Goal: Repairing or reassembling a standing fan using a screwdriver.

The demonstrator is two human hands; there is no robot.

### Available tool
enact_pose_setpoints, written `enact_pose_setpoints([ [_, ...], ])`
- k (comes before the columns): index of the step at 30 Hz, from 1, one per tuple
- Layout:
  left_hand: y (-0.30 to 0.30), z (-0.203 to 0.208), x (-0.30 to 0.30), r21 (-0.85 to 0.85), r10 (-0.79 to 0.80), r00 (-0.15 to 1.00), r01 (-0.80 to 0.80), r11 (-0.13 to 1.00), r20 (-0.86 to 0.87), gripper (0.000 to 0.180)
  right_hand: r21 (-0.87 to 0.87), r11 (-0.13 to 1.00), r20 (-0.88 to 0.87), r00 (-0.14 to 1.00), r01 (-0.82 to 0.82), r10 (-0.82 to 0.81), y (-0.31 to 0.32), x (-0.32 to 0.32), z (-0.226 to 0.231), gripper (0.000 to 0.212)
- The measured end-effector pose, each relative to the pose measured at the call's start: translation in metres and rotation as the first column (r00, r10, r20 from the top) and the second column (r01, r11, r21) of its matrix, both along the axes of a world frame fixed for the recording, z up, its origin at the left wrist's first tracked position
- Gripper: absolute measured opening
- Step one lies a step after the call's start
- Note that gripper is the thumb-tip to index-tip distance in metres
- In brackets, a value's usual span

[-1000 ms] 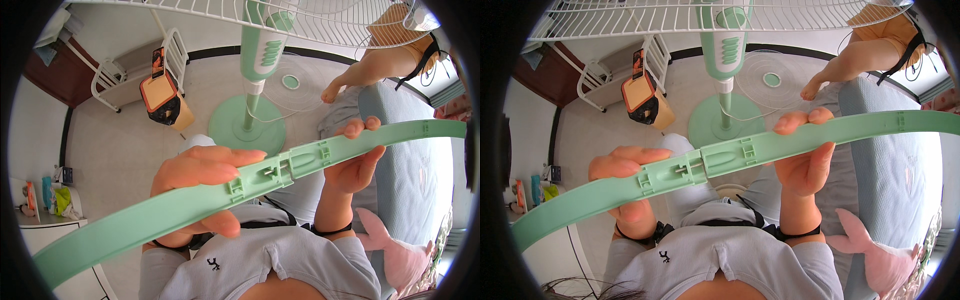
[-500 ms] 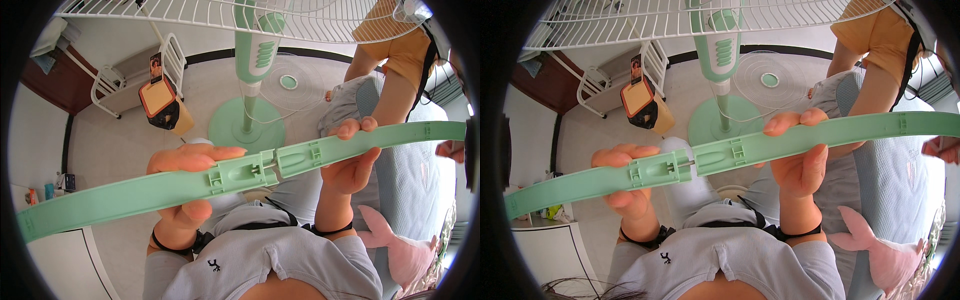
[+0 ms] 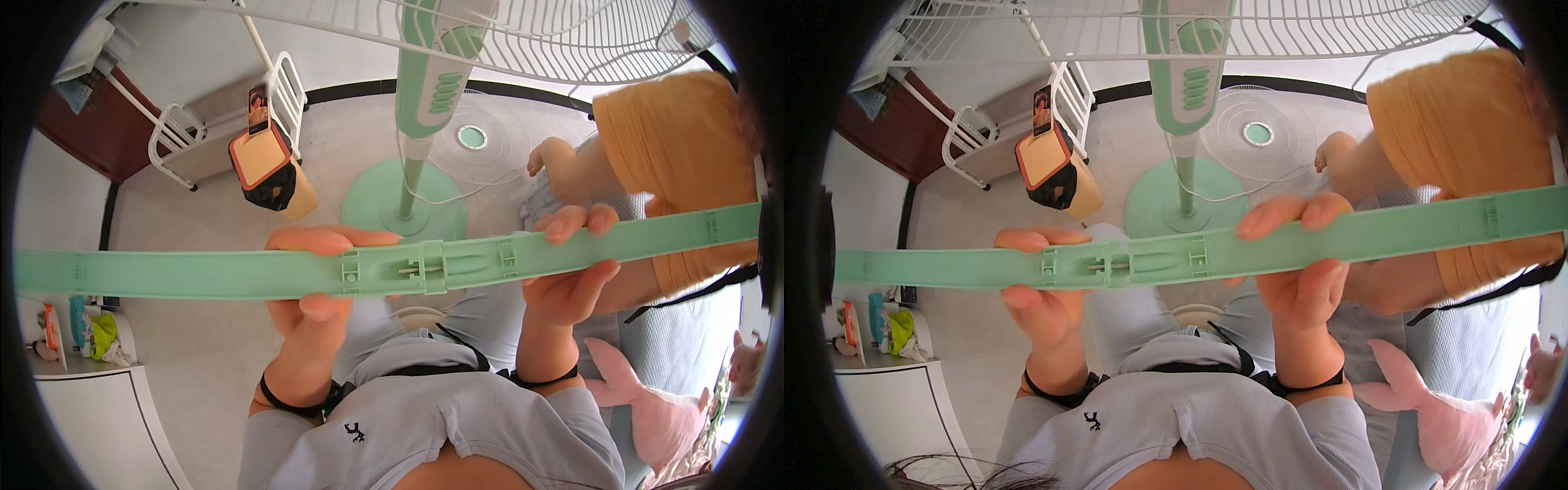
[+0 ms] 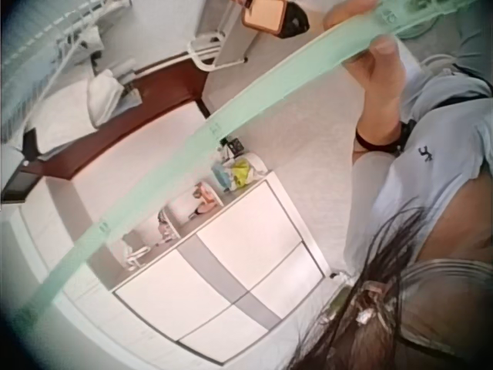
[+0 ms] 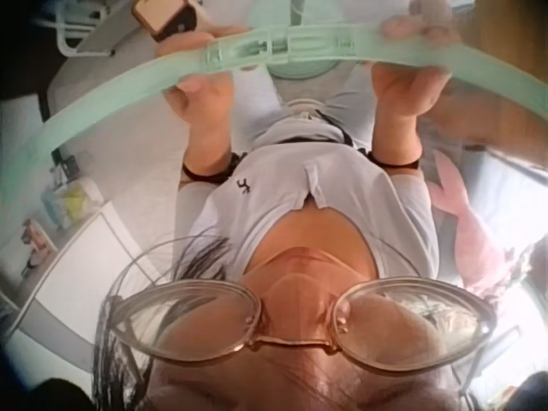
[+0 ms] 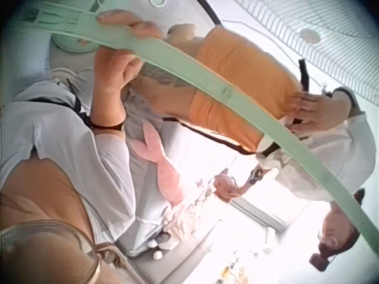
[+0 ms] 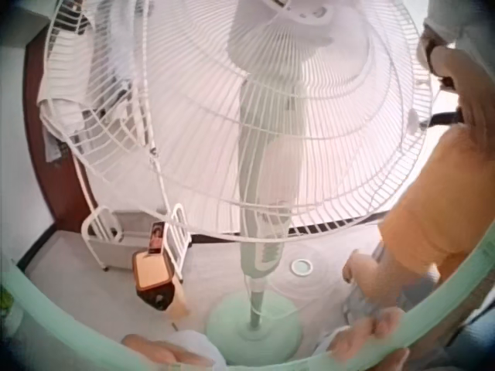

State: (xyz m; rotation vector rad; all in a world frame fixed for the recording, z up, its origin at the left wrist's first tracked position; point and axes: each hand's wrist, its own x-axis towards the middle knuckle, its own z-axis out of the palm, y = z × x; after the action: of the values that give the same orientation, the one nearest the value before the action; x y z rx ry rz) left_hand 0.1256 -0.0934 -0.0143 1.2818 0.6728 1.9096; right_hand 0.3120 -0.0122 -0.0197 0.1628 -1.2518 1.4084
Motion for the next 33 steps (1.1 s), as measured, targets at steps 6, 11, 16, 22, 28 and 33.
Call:
enact_pose_setpoints([
  [6,0.003,-0.006,-0.01,0.051,-0.056,0.998,0.055,0.997,0.027,0.042,0.039,0.999,0.012,1.0,-0.024,0.024,0.001,-0.013,0.003,0.031],
  [11,0.004,-0.011,-0.019,0.059,-0.033,0.998,0.03,0.998,0.057,0.04,0.043,0.999,0.07,0.998,-0.007,0.004,0.002,-0.02,0.005,0.03],
  [16,0.006,-0.014,-0.022,0.103,-0.006,1.0,0.003,0.995,0.026,0.035,0.021,0.999,0.081,0.996,-0.025,0.024,0.003,-0.029,0.004,0.033],
  [22,0.003,-0.012,-0.028,0.097,-0.096,0.993,0.089,0.991,0.066,0.033,-0.02,1.0,0.07,0.997,0.016,-0.014,0.0,-0.036,0.005,0.035],
  [28,0.006,-0.014,-0.027,0.165,-0.175,0.982,0.161,0.973,0.073,0.033,-0.045,0.999,0.041,0.999,0.012,-0.01,-0.001,-0.035,0.005,0.035],
  [33,0.007,-0.013,-0.023,0.164,-0.186,0.982,0.177,0.97,0.042,0.031,0.009,1.0,0.024,1.0,-0.012,0.012,0.003,-0.028,0.004,0.035],
])
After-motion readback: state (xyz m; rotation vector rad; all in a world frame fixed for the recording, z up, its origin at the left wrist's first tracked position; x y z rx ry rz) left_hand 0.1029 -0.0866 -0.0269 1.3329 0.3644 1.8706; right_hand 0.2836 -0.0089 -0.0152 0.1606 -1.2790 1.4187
